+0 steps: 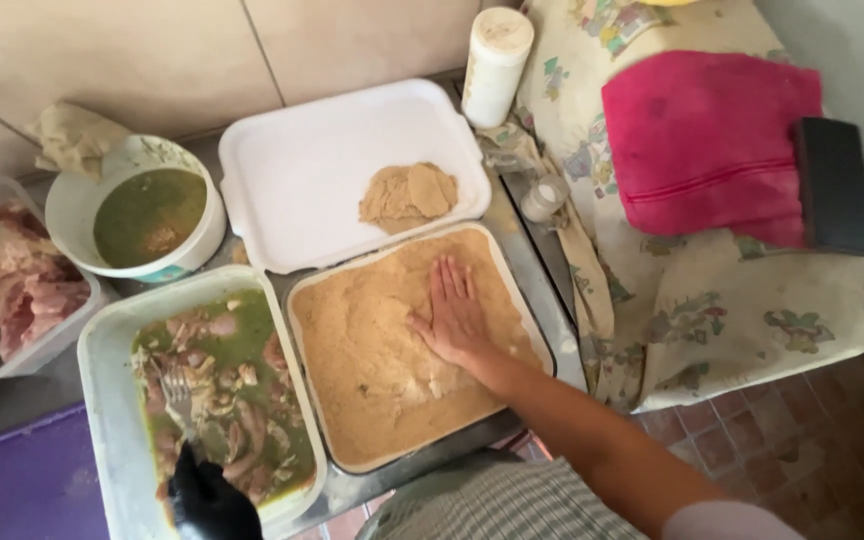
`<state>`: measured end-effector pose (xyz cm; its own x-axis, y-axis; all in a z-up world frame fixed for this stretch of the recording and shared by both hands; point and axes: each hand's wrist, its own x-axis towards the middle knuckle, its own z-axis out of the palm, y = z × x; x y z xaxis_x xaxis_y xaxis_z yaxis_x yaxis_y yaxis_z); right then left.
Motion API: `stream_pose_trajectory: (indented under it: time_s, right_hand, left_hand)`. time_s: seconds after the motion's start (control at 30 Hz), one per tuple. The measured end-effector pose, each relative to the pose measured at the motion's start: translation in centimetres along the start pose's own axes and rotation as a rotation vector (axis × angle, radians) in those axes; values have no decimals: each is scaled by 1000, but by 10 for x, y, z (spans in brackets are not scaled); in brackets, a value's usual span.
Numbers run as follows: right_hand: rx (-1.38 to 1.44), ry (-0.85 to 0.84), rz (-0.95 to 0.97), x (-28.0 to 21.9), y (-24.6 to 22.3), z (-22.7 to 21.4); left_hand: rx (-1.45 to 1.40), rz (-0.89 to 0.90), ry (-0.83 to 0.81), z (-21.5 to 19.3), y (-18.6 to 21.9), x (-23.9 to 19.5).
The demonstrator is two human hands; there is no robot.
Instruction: Breading raw chicken pieces by dipping them in breadcrumbs and placing them on a tray.
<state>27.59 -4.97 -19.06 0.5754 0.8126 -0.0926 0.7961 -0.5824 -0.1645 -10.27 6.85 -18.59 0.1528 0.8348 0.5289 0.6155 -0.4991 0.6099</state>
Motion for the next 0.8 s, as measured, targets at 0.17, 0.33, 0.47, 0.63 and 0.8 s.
stream_pose_trajectory:
  time_s: [0.17,0.33,0.47,0.63,0.8]
  right_hand:
    - [8,-30,24,-24,-19,4]
    - [-187,266,-236,-59,-38,19]
    - [-11,128,-207,-41,-30,-4]
    - [199,299,173,14,67,22]
    - [473,-442,160,-23,47,-23]
  left_hand:
    - [83,-34,-40,-8,7,-1]
    - [155,-6,-87,-16,23,5]
    - [24,-11,-46,-8,12,2]
    - [94,-29,-38,-11,24,5]
    - [31,0,-26,-14,29,7]
